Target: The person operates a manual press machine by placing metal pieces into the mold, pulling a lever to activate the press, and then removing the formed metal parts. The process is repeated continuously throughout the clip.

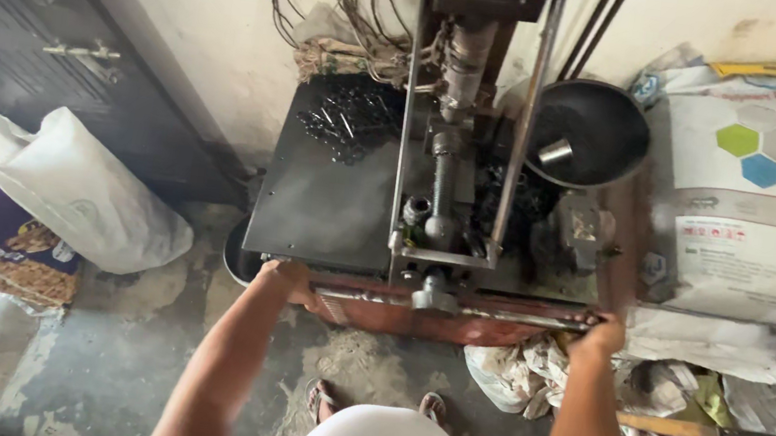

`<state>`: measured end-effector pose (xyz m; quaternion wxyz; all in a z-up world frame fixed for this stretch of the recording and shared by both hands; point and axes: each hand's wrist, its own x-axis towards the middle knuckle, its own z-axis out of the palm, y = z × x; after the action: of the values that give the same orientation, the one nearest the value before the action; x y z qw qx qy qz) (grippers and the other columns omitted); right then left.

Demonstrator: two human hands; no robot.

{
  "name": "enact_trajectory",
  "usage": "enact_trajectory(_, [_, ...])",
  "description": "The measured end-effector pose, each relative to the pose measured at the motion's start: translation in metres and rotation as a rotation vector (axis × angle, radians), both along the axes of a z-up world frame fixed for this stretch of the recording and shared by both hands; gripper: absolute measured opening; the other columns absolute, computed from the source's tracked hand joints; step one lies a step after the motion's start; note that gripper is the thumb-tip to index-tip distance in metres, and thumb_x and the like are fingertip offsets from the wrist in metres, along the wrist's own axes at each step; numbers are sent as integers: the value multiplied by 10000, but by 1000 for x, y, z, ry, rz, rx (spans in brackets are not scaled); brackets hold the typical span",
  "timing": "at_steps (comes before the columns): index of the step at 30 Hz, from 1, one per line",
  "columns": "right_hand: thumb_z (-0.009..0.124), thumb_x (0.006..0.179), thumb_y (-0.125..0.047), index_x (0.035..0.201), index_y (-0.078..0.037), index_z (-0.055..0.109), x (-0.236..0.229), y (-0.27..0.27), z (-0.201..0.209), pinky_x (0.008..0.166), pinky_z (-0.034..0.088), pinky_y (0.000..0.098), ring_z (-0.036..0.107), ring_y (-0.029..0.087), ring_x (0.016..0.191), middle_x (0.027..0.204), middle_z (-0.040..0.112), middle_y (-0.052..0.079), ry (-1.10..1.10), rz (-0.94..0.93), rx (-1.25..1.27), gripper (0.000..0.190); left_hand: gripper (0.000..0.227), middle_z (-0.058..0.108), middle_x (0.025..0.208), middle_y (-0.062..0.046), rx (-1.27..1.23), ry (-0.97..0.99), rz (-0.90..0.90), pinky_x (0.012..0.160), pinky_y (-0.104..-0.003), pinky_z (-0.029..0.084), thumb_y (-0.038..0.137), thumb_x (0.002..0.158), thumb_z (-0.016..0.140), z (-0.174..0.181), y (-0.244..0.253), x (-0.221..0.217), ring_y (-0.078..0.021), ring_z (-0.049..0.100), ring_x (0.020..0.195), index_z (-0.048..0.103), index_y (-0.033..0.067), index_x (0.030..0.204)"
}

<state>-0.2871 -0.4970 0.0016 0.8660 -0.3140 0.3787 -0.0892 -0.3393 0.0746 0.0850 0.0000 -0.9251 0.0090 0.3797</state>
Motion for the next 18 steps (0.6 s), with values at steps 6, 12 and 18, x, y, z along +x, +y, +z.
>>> enact_trajectory(6, [699, 939, -198, 978, -128, 667, -41, -9, 5, 709, 501, 427, 572, 221, 705, 852, 641, 2, -69, 136, -216, 86, 725, 711, 1202, -128, -207, -132, -138, 983, -450, 509, 633, 649, 786, 16, -11, -7, -346, 654, 1146, 704, 303, 1289])
enact_trajectory(12, [737, 982, -210, 1121, -41, 721, -12, -40, 63, 812, 507, 397, 649, 267, 893, 1038, 728, 105, -148, 340, -1569, 220, 368, 762, 1143, -102, -75, -197, -50, 924, -436, 583, 351, 803, 659, 22, -22, -15, -308, 719, 1103, 807, 232, 1118])
enact_trajectory(18, [700, 959, -265, 1219, -96, 675, 97, 1, 113, 828, 554, 461, 691, 345, 971, 1021, 735, 122, -394, 552, -2154, 312, 404, 768, 1083, -108, -110, -174, 83, 909, -416, 580, 378, 739, 715, 16, -21, -14, -300, 719, 1062, 786, 188, 1089])
